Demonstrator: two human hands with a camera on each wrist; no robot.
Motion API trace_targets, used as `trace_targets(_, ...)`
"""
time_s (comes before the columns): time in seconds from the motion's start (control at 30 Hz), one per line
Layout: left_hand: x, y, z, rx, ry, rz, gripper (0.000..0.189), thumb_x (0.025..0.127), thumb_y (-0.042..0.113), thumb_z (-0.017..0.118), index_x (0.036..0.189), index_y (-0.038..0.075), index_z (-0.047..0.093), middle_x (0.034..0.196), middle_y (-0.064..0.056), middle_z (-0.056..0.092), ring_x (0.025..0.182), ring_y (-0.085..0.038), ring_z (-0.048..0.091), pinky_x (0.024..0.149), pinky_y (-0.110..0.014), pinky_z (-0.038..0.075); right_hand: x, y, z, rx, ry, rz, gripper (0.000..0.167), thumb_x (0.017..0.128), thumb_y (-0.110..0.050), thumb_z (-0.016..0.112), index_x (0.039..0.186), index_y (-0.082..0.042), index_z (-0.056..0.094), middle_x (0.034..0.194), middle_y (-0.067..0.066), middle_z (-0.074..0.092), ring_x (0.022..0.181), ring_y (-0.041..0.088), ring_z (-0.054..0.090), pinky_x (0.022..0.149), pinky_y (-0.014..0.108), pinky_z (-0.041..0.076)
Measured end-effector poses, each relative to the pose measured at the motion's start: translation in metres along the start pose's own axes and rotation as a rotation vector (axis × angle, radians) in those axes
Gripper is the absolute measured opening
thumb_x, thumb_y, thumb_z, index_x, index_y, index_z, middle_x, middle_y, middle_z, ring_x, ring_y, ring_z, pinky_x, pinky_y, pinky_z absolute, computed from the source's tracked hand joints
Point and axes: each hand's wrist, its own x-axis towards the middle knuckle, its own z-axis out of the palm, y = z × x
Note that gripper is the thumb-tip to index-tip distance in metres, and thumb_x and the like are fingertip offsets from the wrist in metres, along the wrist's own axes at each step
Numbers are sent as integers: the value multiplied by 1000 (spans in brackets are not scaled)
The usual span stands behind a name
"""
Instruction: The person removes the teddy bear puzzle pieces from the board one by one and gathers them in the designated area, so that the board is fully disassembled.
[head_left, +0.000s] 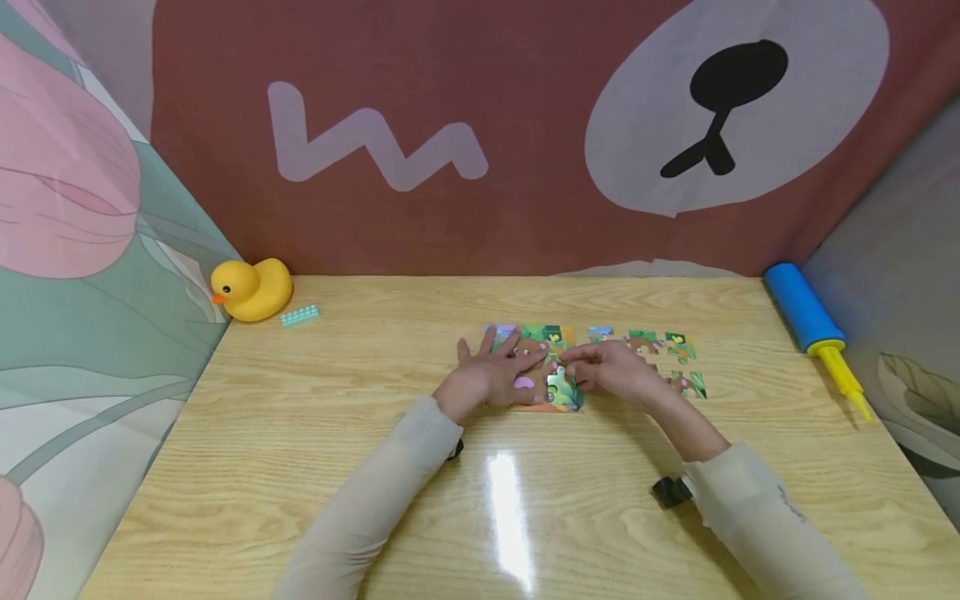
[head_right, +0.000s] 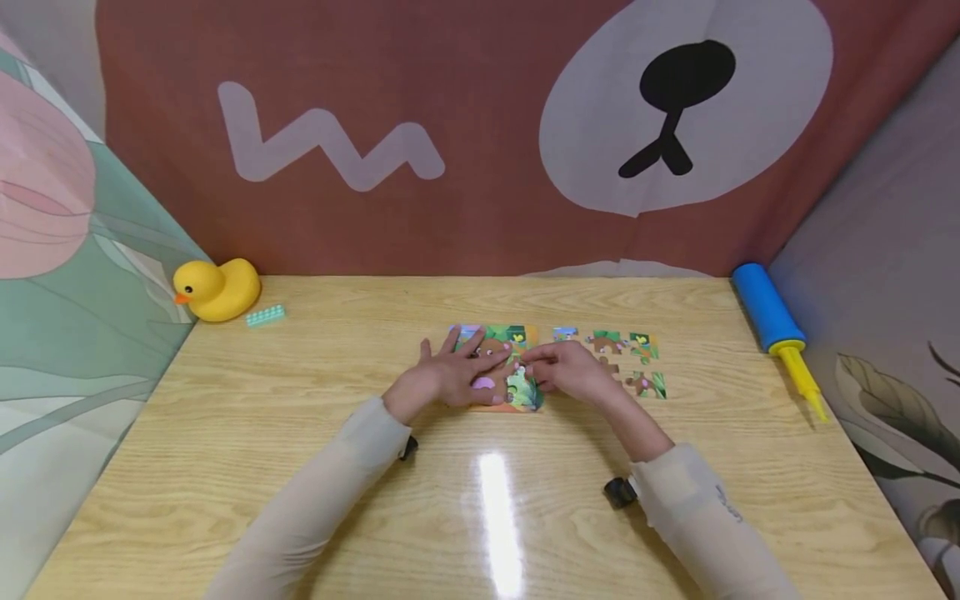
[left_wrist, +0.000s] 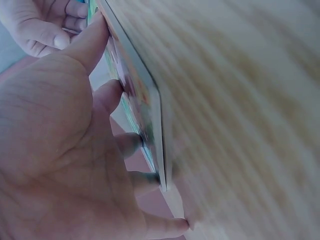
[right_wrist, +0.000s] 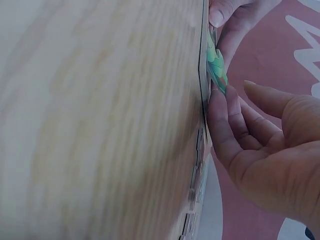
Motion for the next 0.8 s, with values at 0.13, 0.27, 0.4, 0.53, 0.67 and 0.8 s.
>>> trace_targets(0.13,-1,0,0,-5,-3,5,78,93,76,43,156,58,2,171,5,-18,155,-40,-19,117,-77,-3,-1,-2,1,-22,11,15,33,104,-17,57,132,-3,67,130,17,68,106,21,70,87,36,61)
trace_targets(0.27,-1,0,0,1,1,2,77,93,75,42,156,57,2,171,5,-17,155,-40,-18,117,-77,-2,-1,-2,1,-7,16,6,31,103,-15,58,130,-2,68,122,15,72,102,18,71,85,36,61)
trace_targets(0.4,-1,0,-1,2,6,-2,77,93,75,43,156,58,3,171,6,-16,156,-40,-17,118,-76,-2,-1,1,1,31,-15,-20,32,103,-11,58,131,0,66,114,16,71,100,19,70,86,37,61)
trace_targets(0.53,-2,-1,-1,-17,11,-4,78,92,75,47,156,57,6,171,7,-15,156,-39,-17,118,-75,-3,-1,2,1,62,-58,-23,35,101,-6,57,136,-2,62,104,15,69,95,20,70,84,38,62)
trace_targets(0.67,-2,-1,-1,-24,17,-7,79,91,76,48,156,58,7,172,7,-14,156,-38,-17,118,-75,-4,-2,0,2,70,-82,-21,39,100,-3,55,138,-5,60,88,10,65,86,20,70,79,37,63)
trace_targets(0.8,-2,-1,-1,-11,19,-4,79,91,76,48,156,58,7,172,7,-13,157,-38,-17,118,-76,-2,-5,-2,2,83,-82,-13,41,100,-1,53,140,-5,59,84,9,62,80,22,69,74,37,62)
